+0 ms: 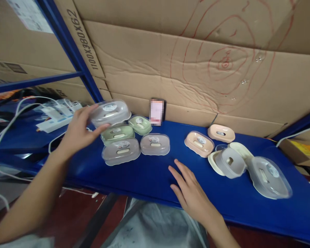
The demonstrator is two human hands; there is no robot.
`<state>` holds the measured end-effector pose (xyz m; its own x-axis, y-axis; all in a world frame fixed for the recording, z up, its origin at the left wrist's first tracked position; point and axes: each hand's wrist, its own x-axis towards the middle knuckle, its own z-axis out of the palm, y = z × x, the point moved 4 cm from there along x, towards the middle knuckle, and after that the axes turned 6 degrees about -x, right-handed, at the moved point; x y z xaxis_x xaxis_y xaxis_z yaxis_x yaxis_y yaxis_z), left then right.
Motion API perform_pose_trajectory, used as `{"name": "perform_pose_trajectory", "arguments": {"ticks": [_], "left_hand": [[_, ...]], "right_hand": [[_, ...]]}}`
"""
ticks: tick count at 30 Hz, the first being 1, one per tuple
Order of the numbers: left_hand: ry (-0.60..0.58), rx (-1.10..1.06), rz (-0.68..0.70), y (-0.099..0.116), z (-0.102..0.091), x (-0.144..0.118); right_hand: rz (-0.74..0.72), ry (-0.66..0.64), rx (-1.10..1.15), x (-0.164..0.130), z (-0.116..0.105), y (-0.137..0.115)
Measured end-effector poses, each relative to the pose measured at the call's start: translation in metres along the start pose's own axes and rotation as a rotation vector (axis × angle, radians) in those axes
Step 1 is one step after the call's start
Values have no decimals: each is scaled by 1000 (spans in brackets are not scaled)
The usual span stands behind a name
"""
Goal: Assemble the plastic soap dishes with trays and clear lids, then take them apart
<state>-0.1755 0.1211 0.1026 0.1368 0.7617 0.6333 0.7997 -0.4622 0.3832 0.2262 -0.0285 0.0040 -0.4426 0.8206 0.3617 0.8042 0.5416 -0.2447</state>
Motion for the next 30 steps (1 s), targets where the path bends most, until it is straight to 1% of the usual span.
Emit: {"name": "perform_pose_trajectory", "arguments": {"ticks": [1,3,4,6,7,9,11,13,14,16,17,18,20,22,24,25,27,29,30], "left_hand": [[-46,20,-21,-16,2,8],[-93,56,-30,-45,10,14],[-110,59,-22,-56,16,14],[-156,35,4,-74,27,13],[-175,21,9,-80,32,12],[-198,17,-15,-87,36,13],[-216,49,-45,-85,33,13],[-187,106,-33,-68,25,9],[-154,130,-5,-54,20,4],[-58,141,63,-16,10,-14],[-35,110,104,7,9,-27],[-39,51,151,31,11,-41],[-145,-103,266,78,25,-71],[-290,-240,428,122,47,-99],[-390,-288,560,153,72,-119],[-434,-293,601,163,84,-125],[-514,-291,642,174,104,-133],[-578,-293,663,178,114,-136],[-602,-301,671,178,117,-136]], "right_hand": [[-2,8,-12,0,-1,0],[-11,45,-59,-1,-4,3],[-13,80,-99,-3,-8,7],[18,187,-218,-8,-19,20],[61,250,-300,-11,-27,30],[207,360,-490,-20,-44,53],[379,419,-660,-30,-60,78],[501,418,-738,-40,-70,99],[520,397,-729,-45,-71,107],[499,337,-661,-53,-67,116],[470,311,-618,-57,-63,116],[438,298,-581,-60,-58,112],[372,302,-537,-63,-50,97],[277,286,-478,-63,-42,74],[163,238,-374,-58,-36,48],[102,199,-306,-55,-33,37],[-1,118,-180,-49,-30,22],[-48,92,-125,-43,-30,18],[-42,110,-131,-40,-31,20]]}}
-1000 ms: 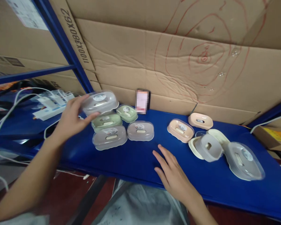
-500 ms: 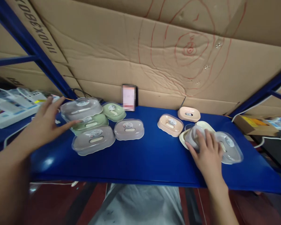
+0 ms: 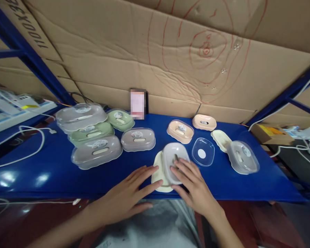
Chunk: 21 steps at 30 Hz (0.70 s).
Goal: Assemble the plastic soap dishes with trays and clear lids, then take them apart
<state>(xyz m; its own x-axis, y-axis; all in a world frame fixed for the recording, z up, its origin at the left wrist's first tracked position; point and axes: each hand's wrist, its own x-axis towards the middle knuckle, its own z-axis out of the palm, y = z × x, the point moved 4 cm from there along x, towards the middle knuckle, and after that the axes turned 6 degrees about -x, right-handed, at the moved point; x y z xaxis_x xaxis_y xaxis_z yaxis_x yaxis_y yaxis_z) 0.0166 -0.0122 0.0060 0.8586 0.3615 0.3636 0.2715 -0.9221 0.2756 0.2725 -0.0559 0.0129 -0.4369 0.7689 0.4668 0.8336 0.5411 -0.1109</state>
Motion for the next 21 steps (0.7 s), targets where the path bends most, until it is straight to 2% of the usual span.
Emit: {"name": "perform_pose_trajectory", "arguments": {"ticks": [3,6,9,12,16,18,21], "left_hand": [[-21,-61,4,-2,-2,-1],[-6,-93,-7,-1,-5,-4],[-14,-44,28,4,0,-4],[-26,2,60,11,7,1],[52,-33,130,13,0,-2],[96,-42,75,3,-8,-9],[104,-96,-90,-17,-18,-20]], "right_hand": [[63,76,-47,7,-2,14],[83,64,-2,11,2,20],[81,44,37,12,5,14],[91,78,93,10,2,5],[51,68,191,9,0,-9],[34,51,218,9,0,-16],[10,4,282,12,5,-26]]}}
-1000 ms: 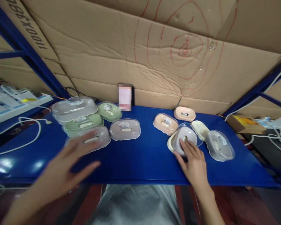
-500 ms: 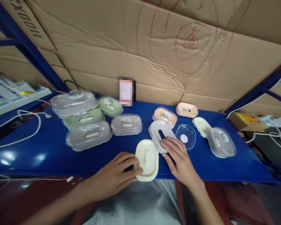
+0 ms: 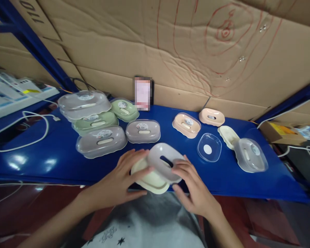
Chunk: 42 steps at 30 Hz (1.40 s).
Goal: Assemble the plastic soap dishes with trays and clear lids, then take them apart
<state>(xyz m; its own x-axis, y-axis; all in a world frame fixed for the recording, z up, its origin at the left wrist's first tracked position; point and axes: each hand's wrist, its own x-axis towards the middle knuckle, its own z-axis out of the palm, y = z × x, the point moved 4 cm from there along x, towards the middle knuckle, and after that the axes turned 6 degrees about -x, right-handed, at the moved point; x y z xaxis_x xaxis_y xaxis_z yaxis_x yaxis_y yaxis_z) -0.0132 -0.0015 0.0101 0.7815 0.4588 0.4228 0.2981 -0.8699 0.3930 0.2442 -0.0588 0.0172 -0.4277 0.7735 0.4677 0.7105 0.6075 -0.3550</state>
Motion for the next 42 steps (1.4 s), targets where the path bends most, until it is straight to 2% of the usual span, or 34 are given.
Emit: {"name": "perform_pose_trajectory", "arguments": {"ticks": [4,8,12,15,17,20,22,24,26,29,30,32,35,36,37,39,41,42], "left_hand": [[-68,-86,-102,-14,-1,-2],[-47,-88,-137,-17,0,1],[-61,-41,-101,-18,0,0],[-93,-47,-77,-18,1,-1],[-97,-58,-80,-17,0,0],[-78,-81,-89,-13,-4,1],[-61,-109,-92,-11,-7,2],[-51,-143,-98,-10,-9,2],[-54,-171,-106,-11,-10,2],[-69,-181,-127,-13,-9,2],[-74,-178,-130,-14,-8,1],[-87,-170,-129,-15,-8,1],[-102,-163,-117,-16,-6,0],[-106,-162,-114,-16,-6,0],[-109,-162,-113,-16,-6,-1],[-110,-166,-114,-16,-5,-1],[-106,-173,-117,-16,-5,0],[-104,-176,-117,-16,-5,0]], "right_hand": [[-101,-118,-33,8,15,-12],[-121,-173,-87,14,23,-18],[-122,-190,-121,15,24,-20],[-111,-199,-172,13,18,-12],[-18,-104,-273,8,6,5],[324,151,-561,-9,-23,47],[520,235,-649,-25,-36,72],[628,262,-524,-37,-42,89],[706,355,-261,-46,-45,98],[788,565,61,-53,-50,98],[788,582,112,-53,-50,96],[719,471,149,-48,-48,89],[511,109,94,-38,-35,73],[475,43,61,-37,-31,70],[470,38,44,-37,-28,69],[519,180,113,-38,-29,73],[592,363,280,-43,-31,84],[638,412,339,-45,-31,90]]}}
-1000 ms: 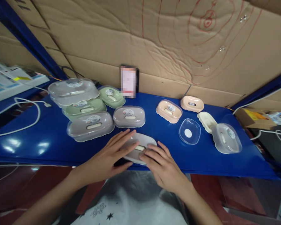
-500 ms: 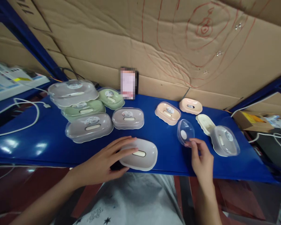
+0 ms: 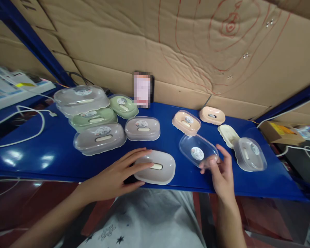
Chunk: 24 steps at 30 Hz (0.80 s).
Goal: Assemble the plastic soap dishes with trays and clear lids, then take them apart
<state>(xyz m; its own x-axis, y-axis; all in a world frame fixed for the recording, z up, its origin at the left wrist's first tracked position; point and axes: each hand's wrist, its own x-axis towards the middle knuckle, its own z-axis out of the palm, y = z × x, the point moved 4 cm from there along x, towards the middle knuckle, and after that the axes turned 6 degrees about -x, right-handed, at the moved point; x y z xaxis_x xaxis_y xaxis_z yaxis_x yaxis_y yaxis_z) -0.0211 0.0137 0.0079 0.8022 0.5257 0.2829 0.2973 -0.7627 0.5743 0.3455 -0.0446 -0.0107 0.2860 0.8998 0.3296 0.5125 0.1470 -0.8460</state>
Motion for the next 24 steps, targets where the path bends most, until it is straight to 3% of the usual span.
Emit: {"name": "perform_pose_trajectory", "arguments": {"ticks": [3,6,9,13,16,19,21,24], "left_hand": [[2,-10,6,1,-1,1],[9,-29,14,2,-2,1],[15,-61,-6,1,-2,0],[45,-118,-94,-6,1,-3],[42,-157,-177,-11,4,-4],[38,-186,-204,-12,4,-3],[42,-201,-192,-10,3,-2],[67,-214,-166,-9,3,-1]], "right_hand": [[93,58,-133,7,-10,10],[-41,106,-461,10,-14,1],[-189,-54,-640,9,-3,-10],[-239,-257,-697,5,4,-7],[-249,-304,-737,4,-9,-1],[-244,-221,-731,3,-20,-8],[-291,-165,-697,0,-13,-23],[-472,-252,-682,-12,28,-57]]}}
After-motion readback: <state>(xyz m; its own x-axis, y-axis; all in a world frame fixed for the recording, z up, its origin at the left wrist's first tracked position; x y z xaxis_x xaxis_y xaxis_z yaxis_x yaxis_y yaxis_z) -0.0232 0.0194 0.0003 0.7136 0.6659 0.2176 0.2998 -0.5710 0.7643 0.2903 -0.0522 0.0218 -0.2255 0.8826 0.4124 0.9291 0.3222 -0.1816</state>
